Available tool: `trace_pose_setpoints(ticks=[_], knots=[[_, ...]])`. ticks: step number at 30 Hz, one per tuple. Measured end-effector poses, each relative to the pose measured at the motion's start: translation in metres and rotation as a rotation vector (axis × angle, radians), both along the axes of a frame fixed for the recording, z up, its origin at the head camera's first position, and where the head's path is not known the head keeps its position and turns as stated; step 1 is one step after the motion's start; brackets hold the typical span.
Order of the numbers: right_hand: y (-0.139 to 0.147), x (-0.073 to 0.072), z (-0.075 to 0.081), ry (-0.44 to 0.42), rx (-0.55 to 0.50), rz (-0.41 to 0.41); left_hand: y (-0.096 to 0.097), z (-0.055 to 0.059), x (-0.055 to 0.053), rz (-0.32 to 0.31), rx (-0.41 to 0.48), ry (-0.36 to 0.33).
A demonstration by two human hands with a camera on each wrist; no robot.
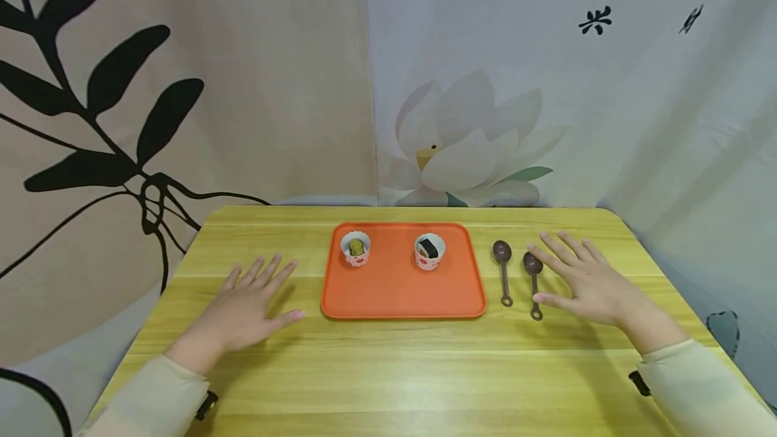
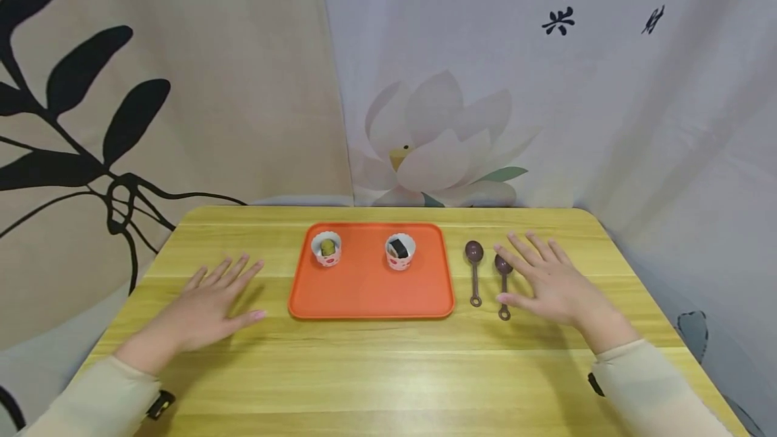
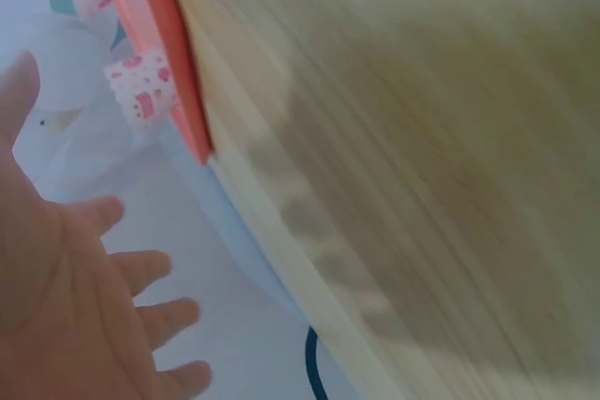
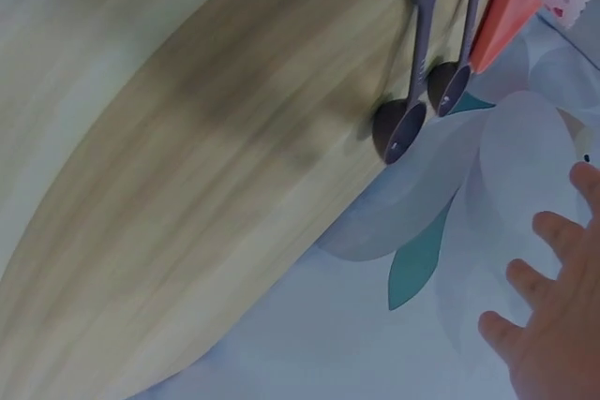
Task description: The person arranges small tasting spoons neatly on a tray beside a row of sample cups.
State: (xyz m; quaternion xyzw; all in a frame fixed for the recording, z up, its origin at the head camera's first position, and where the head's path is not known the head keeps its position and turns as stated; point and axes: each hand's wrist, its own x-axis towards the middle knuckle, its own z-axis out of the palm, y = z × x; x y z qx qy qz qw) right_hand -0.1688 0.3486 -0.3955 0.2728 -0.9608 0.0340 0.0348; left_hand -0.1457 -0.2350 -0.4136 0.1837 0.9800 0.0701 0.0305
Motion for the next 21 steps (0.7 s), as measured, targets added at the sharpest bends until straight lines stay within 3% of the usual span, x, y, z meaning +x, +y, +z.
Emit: trace_pose_setpoints(ticks=[6, 13, 21], knots=[[-0.01, 0.001, -0.001, -0.047, -0.005, -0.031, 0.008, 0.001, 0.002, 0.012, 0.025, -0.032], [-0.016, 0.001, -0.004, -0.1, -0.03, -0.079, 0.015, -0.004, -0.004, 0.022, 0.024, -0.056], [-0.023, 0.001, -0.008, -0.117, -0.06, -0.091, 0.023, -0.005, -0.005, 0.022, 0.023, -0.097]])
